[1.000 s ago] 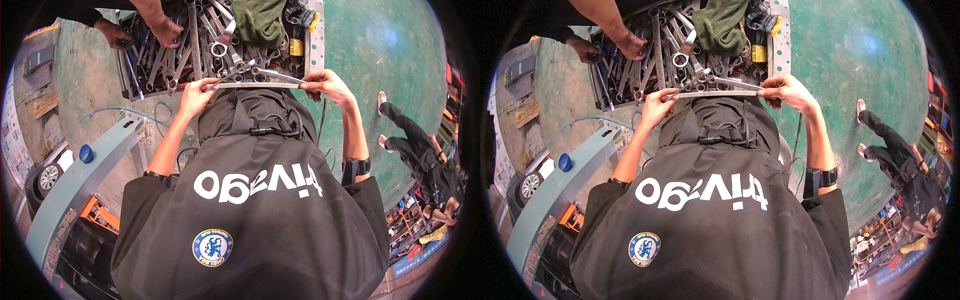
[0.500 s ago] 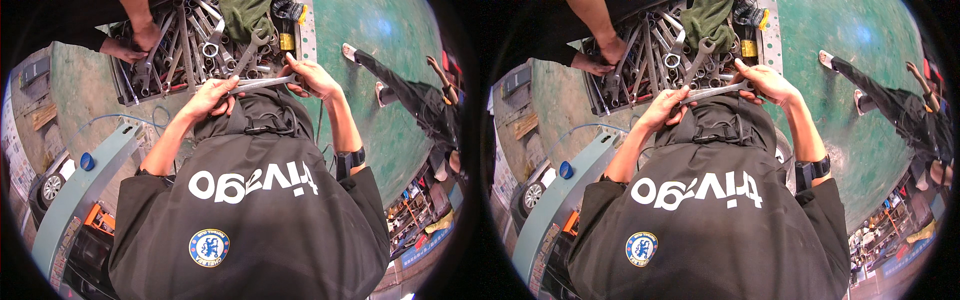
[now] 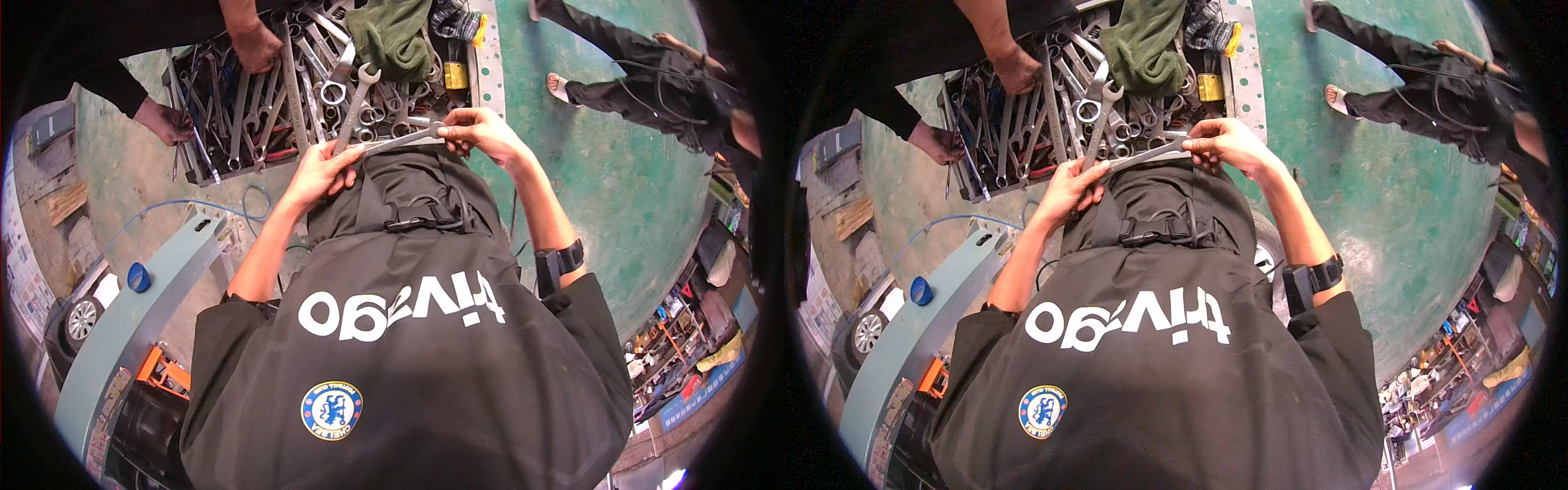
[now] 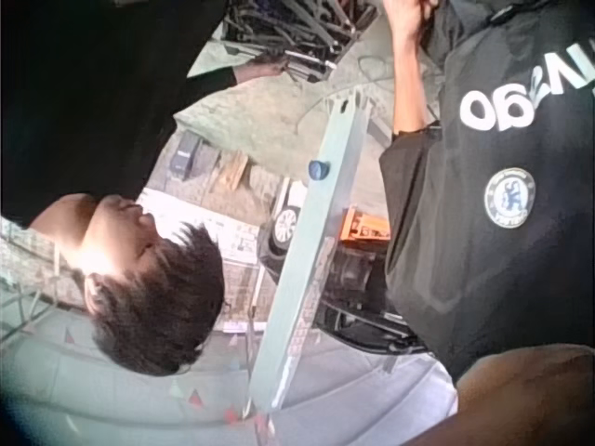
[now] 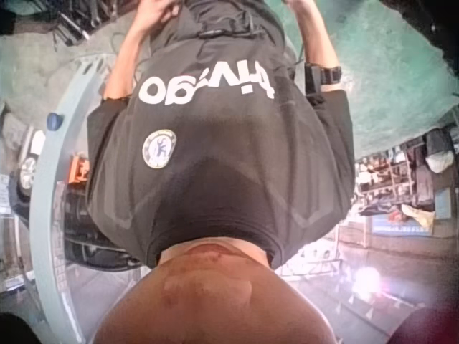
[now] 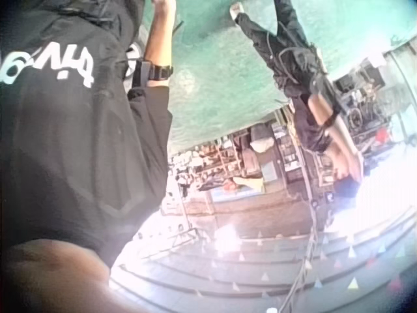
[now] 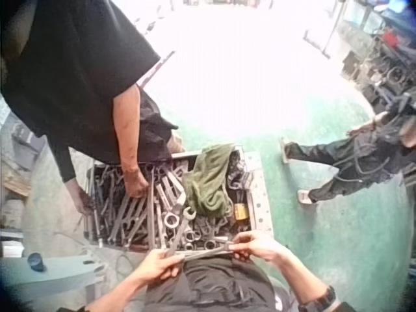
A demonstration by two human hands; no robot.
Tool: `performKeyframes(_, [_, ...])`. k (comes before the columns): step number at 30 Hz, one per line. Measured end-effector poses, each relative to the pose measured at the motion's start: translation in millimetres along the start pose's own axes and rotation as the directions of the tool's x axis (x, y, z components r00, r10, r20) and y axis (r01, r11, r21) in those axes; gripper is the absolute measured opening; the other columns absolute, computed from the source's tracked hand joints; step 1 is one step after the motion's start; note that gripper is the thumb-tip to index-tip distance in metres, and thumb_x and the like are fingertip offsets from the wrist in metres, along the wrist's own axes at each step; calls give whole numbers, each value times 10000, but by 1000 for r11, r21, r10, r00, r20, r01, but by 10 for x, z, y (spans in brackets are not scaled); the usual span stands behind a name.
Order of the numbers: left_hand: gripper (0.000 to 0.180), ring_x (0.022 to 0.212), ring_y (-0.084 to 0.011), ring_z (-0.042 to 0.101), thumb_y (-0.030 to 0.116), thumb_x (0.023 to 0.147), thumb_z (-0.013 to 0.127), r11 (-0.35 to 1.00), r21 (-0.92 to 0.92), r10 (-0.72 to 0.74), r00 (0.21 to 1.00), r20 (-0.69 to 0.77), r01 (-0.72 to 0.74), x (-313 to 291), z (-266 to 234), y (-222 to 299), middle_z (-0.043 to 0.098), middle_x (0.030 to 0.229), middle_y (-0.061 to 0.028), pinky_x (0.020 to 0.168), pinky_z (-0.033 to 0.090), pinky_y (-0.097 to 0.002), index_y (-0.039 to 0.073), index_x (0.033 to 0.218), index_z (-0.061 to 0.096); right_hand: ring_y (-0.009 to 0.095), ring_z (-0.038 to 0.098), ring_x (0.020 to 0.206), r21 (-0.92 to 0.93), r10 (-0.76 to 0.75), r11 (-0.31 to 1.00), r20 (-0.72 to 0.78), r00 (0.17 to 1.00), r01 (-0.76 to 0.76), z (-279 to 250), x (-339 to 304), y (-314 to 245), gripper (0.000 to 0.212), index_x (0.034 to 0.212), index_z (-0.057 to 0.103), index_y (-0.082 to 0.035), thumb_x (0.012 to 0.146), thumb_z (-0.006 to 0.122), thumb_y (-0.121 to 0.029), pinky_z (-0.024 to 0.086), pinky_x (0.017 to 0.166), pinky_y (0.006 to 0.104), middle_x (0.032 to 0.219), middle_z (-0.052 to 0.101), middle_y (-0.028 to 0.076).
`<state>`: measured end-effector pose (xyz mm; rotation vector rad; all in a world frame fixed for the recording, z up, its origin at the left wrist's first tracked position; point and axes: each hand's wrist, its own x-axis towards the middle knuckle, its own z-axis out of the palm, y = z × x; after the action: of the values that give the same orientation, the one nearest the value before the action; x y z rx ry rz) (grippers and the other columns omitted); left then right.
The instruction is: The person rummages through a cluttered metal toolbox drawer, picking up and inspecting various wrenches and sockets. They move tools around to search for a specific item, eventually selecting a socket and a wrench before handing them to another person.
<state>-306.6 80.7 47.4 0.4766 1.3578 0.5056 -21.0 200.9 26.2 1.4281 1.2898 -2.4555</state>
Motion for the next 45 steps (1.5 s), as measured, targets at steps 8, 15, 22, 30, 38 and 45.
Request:
performKeyframes(8, [246, 403, -29, 383, 240, 918, 639, 999, -37, 14, 992, -123, -19, 11, -191, -198, 607, 633, -32, 385, 254, -201, 13, 1011, 635, 244, 661, 735, -449, -367, 883, -480, 797, 137, -169, 409, 184, 223, 983, 638, 32, 821, 641, -120, 527, 720, 364, 822, 689, 134])
performKeyframes(15, [304, 447, -46, 458, 184, 915, 640, 985, -78, 132, 960, -245, -156, 34, -118, -379, 687, 888, -61, 391, 317, -188, 12, 1135, 519, 325, 483, 1207, -983, -774, 166, -178, 607, -77, -195, 815, 101, 597, 1289, 486, -2, 722, 657, -76, 412, 986, 398, 1230, 548, 182])
performKeyframes(22, [291, 625, -95, 628, 209, 837, 715, 872, 476, 282, 909, -307, -109, 27, -25, -450, 669, 695, -73, 581, 480, -301, 13, 1007, 585, 232, 618, 786, -927, -643, -93, -222, 733, -362, 112, 927, 222, 582, 1336, 409, 83, 825, 568, -147, 474, 714, 337, 939, 602, 127])
performKeyframes(30, [422, 717, -375, 649, 358, 773, 752, 586, 810, 384, 881, -276, -2, 139, -3, -476, 650, 702, -180, 624, 480, -454, 47, 1014, 600, 429, 573, 1063, -875, -540, 478, -368, 757, -85, 149, 666, 424, 799, 1407, 303, 5, 736, 684, -201, 509, 875, 462, 1356, 399, 276])
performKeyframes(38, [342, 752, -363, 648, 351, 790, 725, 397, 913, 520, 843, -136, -97, 204, 80, -436, 659, 755, -175, 642, 498, -457, 53, 922, 621, 456, 547, 1075, -886, -559, 459, -348, 752, -69, 376, 671, 496, 763, 1370, 357, 14, 685, 666, -119, 510, 873, 465, 1390, 317, 326])
performKeyframes(45, [254, 708, -380, 639, 324, 836, 680, 362, 922, 549, 831, -91, -138, 201, 69, -416, 642, 699, -171, 609, 497, -475, 86, 903, 621, 398, 506, 1124, -951, -636, 305, -250, 730, -61, 253, 583, 506, 655, 1309, 446, 4, 698, 651, -114, 454, 938, 456, 1370, 400, 248])
